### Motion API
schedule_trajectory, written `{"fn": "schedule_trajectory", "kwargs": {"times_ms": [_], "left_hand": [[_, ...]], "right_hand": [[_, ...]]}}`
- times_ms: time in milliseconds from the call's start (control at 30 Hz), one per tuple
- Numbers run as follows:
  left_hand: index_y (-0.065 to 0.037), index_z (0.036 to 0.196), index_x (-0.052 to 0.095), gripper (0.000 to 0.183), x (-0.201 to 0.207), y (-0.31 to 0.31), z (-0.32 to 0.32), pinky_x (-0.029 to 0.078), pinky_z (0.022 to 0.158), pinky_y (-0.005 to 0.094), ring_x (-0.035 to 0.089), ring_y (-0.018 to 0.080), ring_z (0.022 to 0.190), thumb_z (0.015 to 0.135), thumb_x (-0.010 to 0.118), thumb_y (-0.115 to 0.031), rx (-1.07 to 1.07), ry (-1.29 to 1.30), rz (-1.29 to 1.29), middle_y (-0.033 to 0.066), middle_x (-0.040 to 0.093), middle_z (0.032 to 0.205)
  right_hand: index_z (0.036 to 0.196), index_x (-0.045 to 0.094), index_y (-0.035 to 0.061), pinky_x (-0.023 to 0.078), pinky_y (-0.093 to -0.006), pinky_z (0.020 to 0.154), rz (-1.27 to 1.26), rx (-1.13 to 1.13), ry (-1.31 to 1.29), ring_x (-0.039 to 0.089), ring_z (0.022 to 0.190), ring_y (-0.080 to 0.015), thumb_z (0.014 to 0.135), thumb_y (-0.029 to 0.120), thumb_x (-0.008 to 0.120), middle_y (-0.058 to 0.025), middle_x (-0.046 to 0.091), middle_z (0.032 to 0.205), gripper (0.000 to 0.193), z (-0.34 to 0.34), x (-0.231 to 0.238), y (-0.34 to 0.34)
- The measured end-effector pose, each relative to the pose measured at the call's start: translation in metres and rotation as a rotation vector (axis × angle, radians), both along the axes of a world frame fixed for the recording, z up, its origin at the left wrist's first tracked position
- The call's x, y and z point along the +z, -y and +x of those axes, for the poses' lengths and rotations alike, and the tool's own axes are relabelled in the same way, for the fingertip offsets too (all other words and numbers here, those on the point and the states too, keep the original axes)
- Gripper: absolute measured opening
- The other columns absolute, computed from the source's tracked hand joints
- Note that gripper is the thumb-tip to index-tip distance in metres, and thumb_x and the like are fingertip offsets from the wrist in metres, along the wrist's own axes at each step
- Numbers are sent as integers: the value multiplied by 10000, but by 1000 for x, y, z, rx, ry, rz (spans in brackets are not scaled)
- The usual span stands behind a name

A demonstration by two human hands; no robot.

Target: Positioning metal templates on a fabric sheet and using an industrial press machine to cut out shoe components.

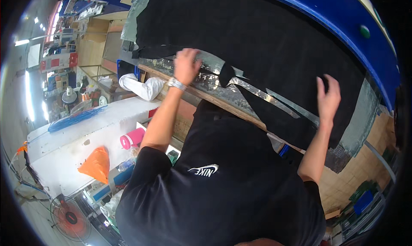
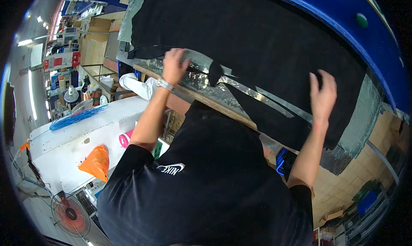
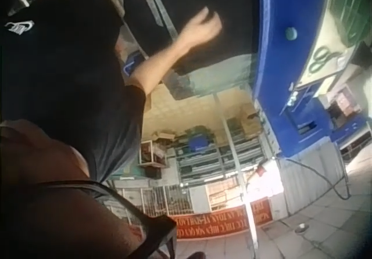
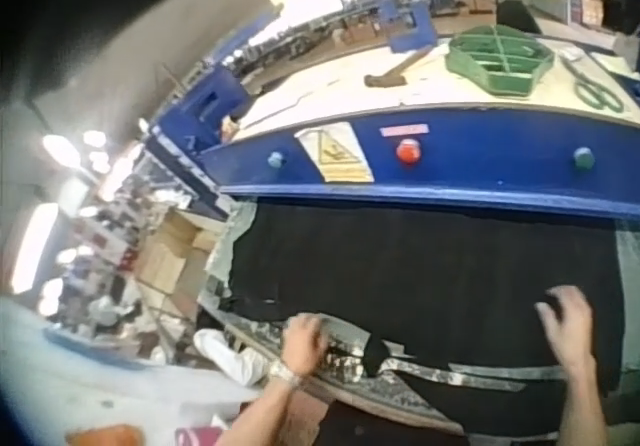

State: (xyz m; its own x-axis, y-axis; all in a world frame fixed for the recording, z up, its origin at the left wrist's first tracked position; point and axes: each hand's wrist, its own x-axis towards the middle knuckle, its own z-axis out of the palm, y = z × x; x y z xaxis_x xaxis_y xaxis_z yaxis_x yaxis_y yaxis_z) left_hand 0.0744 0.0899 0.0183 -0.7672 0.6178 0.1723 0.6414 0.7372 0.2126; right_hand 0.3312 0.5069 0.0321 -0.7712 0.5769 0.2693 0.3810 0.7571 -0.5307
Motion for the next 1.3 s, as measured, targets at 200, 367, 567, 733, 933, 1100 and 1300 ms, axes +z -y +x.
{"fn": "schedule_trajectory", "kwargs": {"times_ms": [200, 367, 567, 733, 933, 1100, 1300], "left_hand": [[-162, 1158, 674, 420, -25, 105, -83, 475, 850, 443, 554, 282, 1095, 769, 798, -259, 90, -107, -76, 21, 616, 1141], [-167, 1005, 673, 178, -30, 141, -146, 431, 767, 422, 562, 245, 960, 829, 690, -180, -362, -41, -135, 8, 589, 981], [-56, 905, 703, 160, -1, 224, -166, 509, 747, 441, 653, 362, 861, 815, 758, -175, -540, 765, -197, 131, 666, 879], [-15, 1039, 730, 288, 34, 249, -231, 535, 734, 359, 673, 224, 814, 850, 785, -226, -369, 927, 97, 131, 713, 933], [-45, 1163, 709, 456, -30, 197, -413, 529, 846, 370, 679, 291, 939, 897, 723, -416, 11, 272, 152, 188, 697, 1072], [-100, 1285, 646, 728, -69, 111, -518, 458, 990, 559, 601, 452, 1144, 894, 518, -700, 242, -149, -52, 219, 636, 1276], [-203, 1574, 292, 808, -114, 54, -594, 151, 1106, 756, 173, 390, 1501, 942, 367, -700, 428, 29, -94, 91, 235, 1648]], "right_hand": [[1039, 683, 55, 475, -398, 881, -61, 554, -1, 606, 1065, -282, 791, 232, 785, -94, 658, 1086, 321, -88, 1, 156], [1131, 668, 71, 453, -401, 937, 0, 528, 140, 576, 1128, -284, 777, 137, 783, -74, 617, 1157, 379, -126, -29, 239], [990, 708, 46, 504, -380, 843, -159, 441, 275, 645, 947, -297, 823, 63, 710, -85, 650, 1005, 168, -137, -17, 259], [965, 711, -6, 526, -422, 875, -74, 481, 393, 664, 944, -348, 854, 147, 717, -154, 692, 991, 189, -181, 27, 224], [1274, 612, 16, 424, -421, 1084, 199, 99, 292, 536, 1272, -361, 910, 331, 707, -191, 584, 1333, 491, -241, 1, 132], [1359, 566, 18, 385, -444, 1116, 298, -88, 261, 487, 1320, -408, 945, 447, 649, -247, 530, 1407, 601, -295, -31, 73], [1347, 578, 37, 369, -456, 1109, 99, -62, 430, 495, 1302, -417, 968, 558, 540, -246, 551, 1389, 646, -362, -60, 45]]}}
